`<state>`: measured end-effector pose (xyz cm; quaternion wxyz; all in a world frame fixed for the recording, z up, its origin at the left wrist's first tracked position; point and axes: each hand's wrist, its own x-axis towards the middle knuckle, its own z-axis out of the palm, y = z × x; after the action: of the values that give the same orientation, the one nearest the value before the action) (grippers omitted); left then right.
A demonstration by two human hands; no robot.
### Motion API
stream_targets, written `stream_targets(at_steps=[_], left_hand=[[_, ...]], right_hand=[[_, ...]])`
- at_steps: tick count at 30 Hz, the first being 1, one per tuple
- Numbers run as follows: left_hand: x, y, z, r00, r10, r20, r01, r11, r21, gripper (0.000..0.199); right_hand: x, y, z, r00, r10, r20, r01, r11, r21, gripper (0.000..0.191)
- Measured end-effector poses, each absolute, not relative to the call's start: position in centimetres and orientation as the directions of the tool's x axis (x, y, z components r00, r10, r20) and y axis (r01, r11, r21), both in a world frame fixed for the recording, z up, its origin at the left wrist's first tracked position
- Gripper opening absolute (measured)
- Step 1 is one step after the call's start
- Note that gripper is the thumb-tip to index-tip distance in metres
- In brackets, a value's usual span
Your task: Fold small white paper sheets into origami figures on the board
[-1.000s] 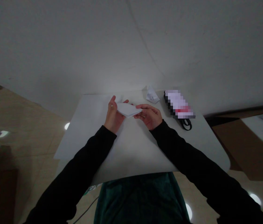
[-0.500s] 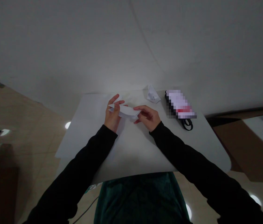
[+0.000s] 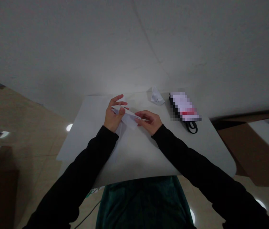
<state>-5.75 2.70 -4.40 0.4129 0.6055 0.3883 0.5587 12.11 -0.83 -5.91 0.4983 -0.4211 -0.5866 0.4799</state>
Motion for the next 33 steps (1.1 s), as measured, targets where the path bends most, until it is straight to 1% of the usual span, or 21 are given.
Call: stream_targets(at_steps=[3,5,6,9,10,11,12,13,14,15,18,19,20,21,23,24,26,28,29,31,33], left_hand=[[-5.5,2.5,-4.1,0.125,0.908,0.400,0.072,-0.411,0.909,0.082],[-5.4,2.4,-4.0,0.133,0.892,0.432,0.111,-0.447,0.888,0.082],[-5.4,2.4,-4.0,0.130,0.889,0.439,0.119,-0.453,0.883,0.083],[-5.5,2.5,-4.1,0.144,0.903,0.405,0.079,-0.419,0.905,0.091],[-5.7,2.6,-4.1,0.155,0.910,0.385,0.054,-0.397,0.916,0.093],[-6.0,2.7,-4.1,0.159,0.915,0.370,0.035,-0.380,0.924,0.095],[-6.2,2.8,-4.0,0.154,0.920,0.360,0.026,-0.368,0.929,0.095],[-6.6,2.9,-3.8,0.143,0.923,0.356,0.028,-0.363,0.931,0.095],[-6.9,3.0,-3.5,0.131,0.926,0.355,0.038,-0.362,0.931,0.094],[-7.2,3.1,-3.2,0.125,0.927,0.353,0.054,-0.362,0.931,0.093],[-7.8,3.2,-2.1,0.152,0.927,0.344,0.108,-0.361,0.926,0.087],[-7.9,3.2,-1.7,0.164,0.925,0.342,0.117,-0.362,0.925,0.083],[-8.0,3.2,-1.3,0.176,0.924,0.339,0.119,-0.362,0.925,0.080],[-8.0,3.2,-0.9,0.189,0.923,0.336,0.120,-0.361,0.925,0.078],[-7.8,3.1,-0.2,0.224,0.915,0.336,0.142,-0.371,0.917,0.075],[-7.6,3.1,0.0,0.255,0.905,0.341,0.183,-0.392,0.902,0.073],[-7.2,2.8,0.4,0.333,0.867,0.370,0.325,-0.474,0.818,0.070],[-6.6,2.4,0.6,0.413,0.818,0.401,0.477,-0.569,0.670,0.065],[-6.3,2.2,0.7,0.450,0.793,0.411,0.526,-0.607,0.596,0.063],[-5.5,1.7,0.7,0.505,0.746,0.434,0.557,-0.666,0.496,0.060],[-5.0,1.4,0.8,0.528,0.709,0.467,0.534,-0.705,0.466,0.058]], right_hand=[[12.4,-0.6,-6.1,-0.040,0.963,0.266,0.111,0.268,-0.957,0.029],[12.7,-0.2,-6.2,0.050,0.961,0.272,0.086,0.267,-0.960,0.031],[12.9,0.0,-6.2,0.087,0.968,0.237,0.041,0.234,-0.971,0.033],[13.2,0.6,-6.3,0.115,0.992,0.044,-0.144,0.060,-0.988,0.037],[13.3,0.6,-6.2,0.106,0.994,-0.008,-0.189,0.012,-0.982,0.042],[13.4,0.6,-6.0,0.096,0.995,-0.036,-0.217,-0.014,-0.976,0.051],[13.5,0.4,-5.8,0.084,0.996,-0.038,-0.223,-0.018,-0.975,0.065],[13.6,0.2,-5.4,0.074,0.997,-0.014,-0.209,0.002,-0.978,0.079],[13.8,-0.2,-5.0,0.057,0.998,0.035,-0.172,0.044,-0.984,0.090],[14.0,-0.5,-4.6,0.031,0.995,0.090,-0.118,0.093,-0.989,0.091],[14.7,-1.5,-3.8,-0.130,0.967,0.219,0.074,0.230,-0.970,0.069],[15.0,-1.7,-3.7,-0.201,0.952,0.231,0.106,0.256,-0.961,0.069],[15.3,-1.9,-3.6,-0.254,0.940,0.230,0.115,0.265,-0.957,0.074],[15.5,-2.0,-3.5,-0.286,0.933,0.219,0.108,0.259,-0.960,0.084],[15.8,-2.1,-3.4,-0.290,0.939,0.187,0.066,0.215,-0.974,0.105],[15.8,-2.2,-3.4,-0.283,0.944,0.168,0.042,0.187,-0.981,0.109],[15.5,-2.3,-3.5,-0.274,0.954,0.124,-0.007,0.127,-0.992,0.106],[15.1,-2.3,-4.0,-0.258,0.963,0.073,-0.045,0.064,-0.997,0.098],[14.8,-2.3,-4.3,-0.232,0.971,0.049,-0.047,0.040,-0.998,0.095],[14.6,-2.1,-5.1,-0.158,0.987,0.015,-0.007,0.014,-1.000,0.091],[14.7,-1.7,-5.7,-0.095,0.995,0.017,0.052,0.022,-0.998,0.090]])
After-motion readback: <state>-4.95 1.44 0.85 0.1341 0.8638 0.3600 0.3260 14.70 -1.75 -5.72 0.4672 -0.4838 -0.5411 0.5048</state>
